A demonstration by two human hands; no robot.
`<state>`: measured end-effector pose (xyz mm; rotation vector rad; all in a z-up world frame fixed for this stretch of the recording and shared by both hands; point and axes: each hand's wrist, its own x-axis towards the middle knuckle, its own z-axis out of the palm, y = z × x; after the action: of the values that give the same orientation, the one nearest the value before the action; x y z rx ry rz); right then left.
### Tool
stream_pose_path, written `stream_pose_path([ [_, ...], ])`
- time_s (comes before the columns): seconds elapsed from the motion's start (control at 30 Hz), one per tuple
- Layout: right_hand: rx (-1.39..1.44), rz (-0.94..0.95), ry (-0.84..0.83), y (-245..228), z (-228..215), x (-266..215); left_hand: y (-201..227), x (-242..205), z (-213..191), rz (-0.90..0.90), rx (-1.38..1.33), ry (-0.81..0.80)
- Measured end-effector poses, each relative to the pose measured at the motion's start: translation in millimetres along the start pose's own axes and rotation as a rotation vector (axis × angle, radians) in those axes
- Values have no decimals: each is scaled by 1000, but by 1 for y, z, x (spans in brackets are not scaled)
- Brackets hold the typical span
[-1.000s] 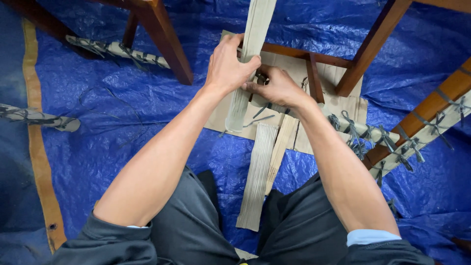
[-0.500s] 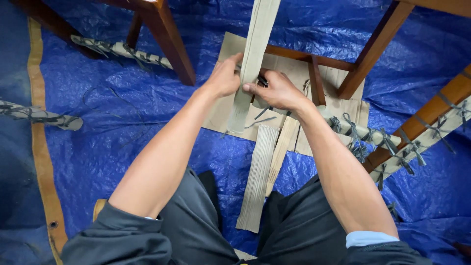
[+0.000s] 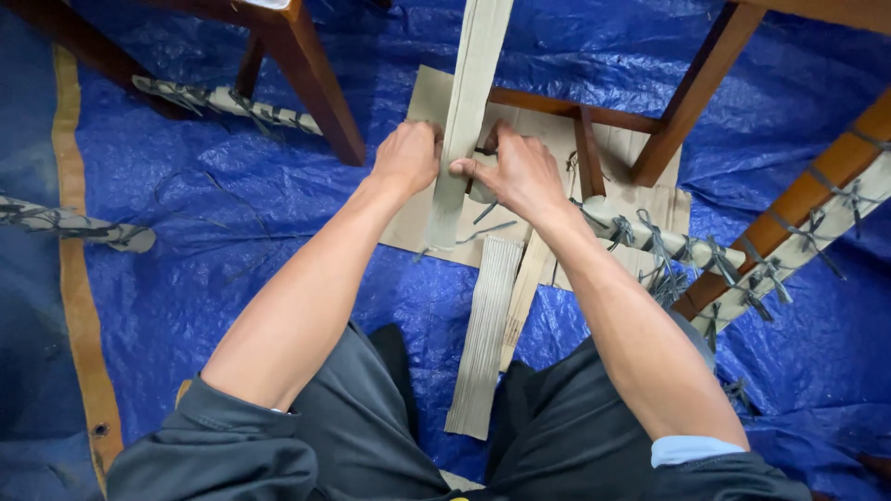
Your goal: Weaving and tying plastic straps around a wooden furniture frame.
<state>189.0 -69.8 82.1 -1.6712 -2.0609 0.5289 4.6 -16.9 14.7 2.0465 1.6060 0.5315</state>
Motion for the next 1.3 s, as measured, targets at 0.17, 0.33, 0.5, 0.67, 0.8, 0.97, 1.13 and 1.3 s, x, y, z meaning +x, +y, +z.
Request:
stream_pose_path([
  [0.17, -101, 15, 17, -7, 5, -13, 7, -6, -4, -38, 76, 22],
  [0.33, -53, -23, 19, -13, 7, -19, 11, -12, -6, -42, 151, 2],
  [0.5, -36, -83, 51, -8, 12, -19, 37, -30, -34, -24, 130, -111],
  [0.67, 2, -103, 57, -11, 12, -23, 32, -34, -33, 54, 155, -178],
  [0.8, 12, -147, 40, -12, 13, -27, 6, -22, -11, 111, 193, -173],
  [0.97, -30, -184, -20, -15, 8, -36, -4, -19, -6, 196, 112, -118],
  [1.13, -38, -217, -61, -20, -1, -42, -3, -18, -8, 213, 95, -134],
  [1.3, -312, -258, -169, -27, -7, -48, 12, -30, -27, 180, 130, -95],
])
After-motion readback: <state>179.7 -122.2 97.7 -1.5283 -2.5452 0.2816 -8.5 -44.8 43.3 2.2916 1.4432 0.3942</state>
